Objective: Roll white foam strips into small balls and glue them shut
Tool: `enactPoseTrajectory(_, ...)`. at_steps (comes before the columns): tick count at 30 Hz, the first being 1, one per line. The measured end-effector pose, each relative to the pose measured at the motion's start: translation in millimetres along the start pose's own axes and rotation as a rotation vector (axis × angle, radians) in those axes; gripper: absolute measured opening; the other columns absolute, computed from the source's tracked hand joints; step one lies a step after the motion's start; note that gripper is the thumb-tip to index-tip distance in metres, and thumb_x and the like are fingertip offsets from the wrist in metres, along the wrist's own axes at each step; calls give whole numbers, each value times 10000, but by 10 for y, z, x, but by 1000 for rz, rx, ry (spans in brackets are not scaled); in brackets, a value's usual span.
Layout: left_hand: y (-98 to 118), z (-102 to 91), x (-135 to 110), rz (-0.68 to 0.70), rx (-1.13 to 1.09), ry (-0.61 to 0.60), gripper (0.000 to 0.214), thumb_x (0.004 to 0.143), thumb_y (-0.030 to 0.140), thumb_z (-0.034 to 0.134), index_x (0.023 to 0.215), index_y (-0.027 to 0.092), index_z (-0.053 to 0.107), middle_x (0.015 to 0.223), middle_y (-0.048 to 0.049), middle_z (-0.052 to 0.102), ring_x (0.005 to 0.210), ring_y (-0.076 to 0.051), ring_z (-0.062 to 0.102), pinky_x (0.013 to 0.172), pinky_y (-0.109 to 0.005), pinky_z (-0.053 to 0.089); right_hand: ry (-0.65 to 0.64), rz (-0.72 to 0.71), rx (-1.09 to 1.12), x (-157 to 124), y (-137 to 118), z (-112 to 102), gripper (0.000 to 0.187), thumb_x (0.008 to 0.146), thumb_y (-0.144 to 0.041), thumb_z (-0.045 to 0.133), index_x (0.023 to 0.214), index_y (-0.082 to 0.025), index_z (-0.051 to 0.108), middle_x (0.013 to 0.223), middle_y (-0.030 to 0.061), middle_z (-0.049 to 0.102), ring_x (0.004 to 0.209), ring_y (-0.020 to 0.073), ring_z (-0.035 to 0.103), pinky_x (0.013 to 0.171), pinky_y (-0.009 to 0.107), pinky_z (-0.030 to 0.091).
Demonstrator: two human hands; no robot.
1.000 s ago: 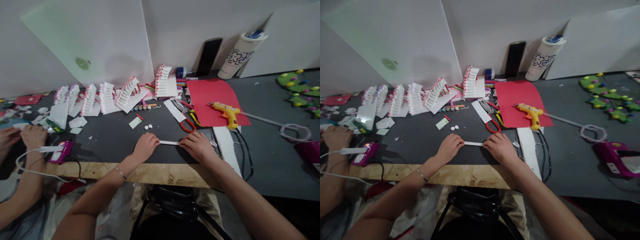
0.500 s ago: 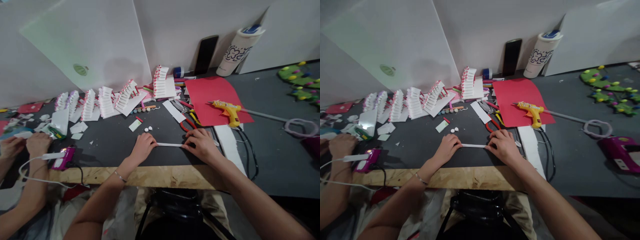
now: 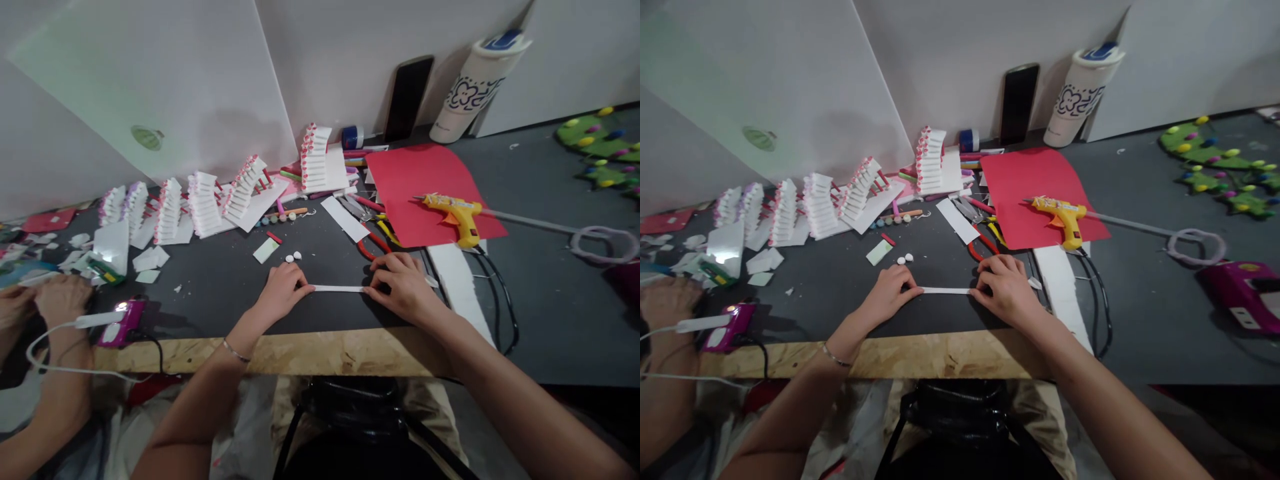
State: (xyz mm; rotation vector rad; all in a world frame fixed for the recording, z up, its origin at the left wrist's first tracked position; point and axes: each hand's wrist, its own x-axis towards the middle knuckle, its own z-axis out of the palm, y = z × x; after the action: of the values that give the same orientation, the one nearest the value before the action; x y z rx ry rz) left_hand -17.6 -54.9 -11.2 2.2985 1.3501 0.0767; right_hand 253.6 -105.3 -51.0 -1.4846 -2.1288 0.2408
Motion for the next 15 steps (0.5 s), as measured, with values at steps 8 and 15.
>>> enactPoseTrajectory(8, 89, -74, 43, -28, 42, -31, 125, 862, 289, 657, 869, 184, 589, 948, -27, 621, 916, -197, 569, 771, -313, 352, 20, 58, -69, -6, -62, -17, 99, 764, -290, 738, 766, -220, 668, 1060, 61, 673, 1011, 259, 517, 867, 410, 329)
enactPoseTrajectory(15, 225, -88, 18, 50, 163, -98, 46, 895, 192, 566, 869, 183, 603, 987, -51, 612, 997, -228, 559, 783, -337, 374, 9, -48, -104, -6, -119, -39, 119, 858, -240, 623, 744, -209, 640, 1022, 67, 687, 972, 246, 526, 843, 402, 315)
